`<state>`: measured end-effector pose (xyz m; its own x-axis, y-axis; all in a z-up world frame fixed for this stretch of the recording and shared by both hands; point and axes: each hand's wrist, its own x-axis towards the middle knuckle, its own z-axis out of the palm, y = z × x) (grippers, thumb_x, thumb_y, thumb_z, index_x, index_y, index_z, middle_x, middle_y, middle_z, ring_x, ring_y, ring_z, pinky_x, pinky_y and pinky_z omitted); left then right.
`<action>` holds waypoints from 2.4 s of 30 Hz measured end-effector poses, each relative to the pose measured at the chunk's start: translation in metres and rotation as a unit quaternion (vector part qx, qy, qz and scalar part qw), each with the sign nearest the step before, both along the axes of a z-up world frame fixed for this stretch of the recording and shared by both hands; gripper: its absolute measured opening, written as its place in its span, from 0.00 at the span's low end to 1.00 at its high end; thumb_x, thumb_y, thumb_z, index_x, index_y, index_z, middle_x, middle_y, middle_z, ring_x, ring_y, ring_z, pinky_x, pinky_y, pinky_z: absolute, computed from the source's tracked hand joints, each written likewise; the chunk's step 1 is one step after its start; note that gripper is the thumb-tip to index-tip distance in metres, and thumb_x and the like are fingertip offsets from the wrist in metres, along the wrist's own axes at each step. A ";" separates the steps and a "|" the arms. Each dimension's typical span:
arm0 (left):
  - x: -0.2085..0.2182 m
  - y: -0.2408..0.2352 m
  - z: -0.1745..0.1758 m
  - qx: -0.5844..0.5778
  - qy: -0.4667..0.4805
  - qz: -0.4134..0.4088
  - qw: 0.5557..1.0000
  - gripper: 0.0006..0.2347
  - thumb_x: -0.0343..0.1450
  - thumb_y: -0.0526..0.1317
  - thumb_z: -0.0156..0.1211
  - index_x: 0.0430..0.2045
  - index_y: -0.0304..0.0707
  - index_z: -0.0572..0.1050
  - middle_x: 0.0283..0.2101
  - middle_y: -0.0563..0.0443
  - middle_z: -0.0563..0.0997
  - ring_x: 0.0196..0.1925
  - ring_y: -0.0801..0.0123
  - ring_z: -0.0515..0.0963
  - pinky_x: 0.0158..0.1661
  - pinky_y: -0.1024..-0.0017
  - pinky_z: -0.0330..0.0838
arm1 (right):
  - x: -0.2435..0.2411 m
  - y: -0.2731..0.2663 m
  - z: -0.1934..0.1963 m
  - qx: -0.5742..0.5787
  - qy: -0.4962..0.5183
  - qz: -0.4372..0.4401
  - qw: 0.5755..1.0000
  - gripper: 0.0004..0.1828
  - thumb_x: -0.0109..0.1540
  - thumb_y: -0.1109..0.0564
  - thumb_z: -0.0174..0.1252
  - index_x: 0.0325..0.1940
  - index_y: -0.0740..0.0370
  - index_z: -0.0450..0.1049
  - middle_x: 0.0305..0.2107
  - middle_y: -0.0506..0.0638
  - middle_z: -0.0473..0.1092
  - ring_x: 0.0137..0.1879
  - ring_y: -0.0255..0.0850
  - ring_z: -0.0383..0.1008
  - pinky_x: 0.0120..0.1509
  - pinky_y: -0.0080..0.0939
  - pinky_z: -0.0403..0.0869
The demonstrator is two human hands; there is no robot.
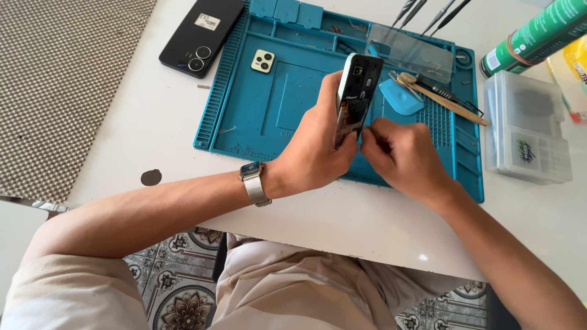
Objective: The person cleans a smartphone camera module with a blue plastic tool and a screwdriver, then uses a toothbrush to clean the interior of a disassembled smartphone. The person handles the camera module and the phone body, using tools to remove debris from the components.
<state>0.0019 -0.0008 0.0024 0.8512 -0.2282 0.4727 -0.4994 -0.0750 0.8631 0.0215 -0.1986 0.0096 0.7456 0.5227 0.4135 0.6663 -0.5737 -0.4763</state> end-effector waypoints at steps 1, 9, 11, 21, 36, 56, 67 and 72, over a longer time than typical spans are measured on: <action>0.001 0.000 0.001 0.001 0.012 0.000 1.000 0.30 0.68 0.23 0.53 0.66 0.30 0.48 0.38 0.39 0.78 0.37 0.54 0.82 0.36 0.61 0.77 | 0.001 0.000 0.001 -0.012 0.014 0.001 1.000 0.15 0.66 0.64 0.59 0.25 0.68 0.68 0.13 0.54 0.66 0.15 0.36 0.65 0.20 0.39 0.60; 0.001 0.001 -0.003 -0.001 -0.019 -0.011 1.000 0.29 0.70 0.23 0.52 0.65 0.29 0.48 0.39 0.39 0.78 0.37 0.55 0.83 0.36 0.62 0.77 | 0.003 0.002 -0.004 0.013 -0.029 -0.023 0.999 0.15 0.68 0.64 0.58 0.27 0.68 0.68 0.14 0.54 0.66 0.16 0.37 0.67 0.20 0.39 0.59; 0.002 0.000 -0.003 -0.004 -0.010 -0.016 1.000 0.29 0.69 0.23 0.52 0.65 0.29 0.48 0.38 0.39 0.78 0.36 0.55 0.82 0.35 0.62 0.77 | 0.002 0.003 -0.003 -0.001 -0.001 -0.012 1.000 0.15 0.67 0.64 0.58 0.26 0.68 0.68 0.13 0.54 0.66 0.15 0.38 0.67 0.19 0.39 0.59; 0.003 -0.001 -0.001 -0.004 0.018 -0.024 1.000 0.27 0.68 0.23 0.51 0.61 0.29 0.49 0.36 0.39 0.78 0.34 0.55 0.82 0.32 0.63 0.76 | 0.018 0.011 0.007 0.022 -0.092 -0.050 0.994 0.15 0.72 0.65 0.54 0.30 0.68 0.65 0.15 0.56 0.65 0.18 0.44 0.69 0.22 0.42 0.61; 0.017 0.009 -0.007 -0.013 0.058 -0.036 0.998 0.28 0.66 0.25 0.54 0.60 0.31 0.51 0.41 0.38 0.78 0.39 0.56 0.84 0.36 0.62 0.81 | 0.054 0.013 0.032 -0.063 -0.214 -0.013 0.975 0.13 0.74 0.62 0.54 0.36 0.68 0.66 0.22 0.58 0.69 0.26 0.50 0.72 0.29 0.44 0.67; 0.039 0.020 0.001 -0.216 0.196 -0.231 0.928 0.14 0.79 0.38 0.54 0.59 0.38 0.64 0.52 0.43 0.81 0.50 0.63 0.86 0.49 0.63 0.84 | 0.017 0.001 0.073 0.041 -0.033 -0.012 0.999 0.16 0.70 0.58 0.65 0.30 0.67 0.74 0.20 0.49 0.71 0.22 0.30 0.67 0.26 0.33 0.64; 0.025 0.019 0.003 -0.163 0.036 -0.264 0.950 0.25 0.82 0.30 0.51 0.75 0.40 0.53 0.62 0.45 0.71 0.60 0.71 0.74 0.63 0.68 0.74 | -0.008 0.026 0.086 -0.091 -0.390 0.058 0.914 0.15 0.62 0.64 0.72 0.30 0.65 0.69 0.29 0.52 0.69 0.33 0.46 0.73 0.37 0.45 0.72; 0.027 0.017 0.003 -0.125 0.168 -0.297 0.932 0.32 0.74 0.29 0.53 0.69 0.43 0.40 0.61 0.42 0.68 0.58 0.62 0.79 0.52 0.64 0.78 | 0.008 0.019 0.082 0.011 -0.322 0.057 0.945 0.10 0.63 0.67 0.63 0.35 0.67 0.66 0.44 0.60 0.75 0.44 0.53 0.78 0.47 0.47 0.77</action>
<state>0.0292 0.0163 0.0057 0.7193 -0.6245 0.3043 -0.0877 0.3529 0.9315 0.0291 -0.1791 0.0919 0.2742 0.5707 0.7740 0.8792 -0.4749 0.0387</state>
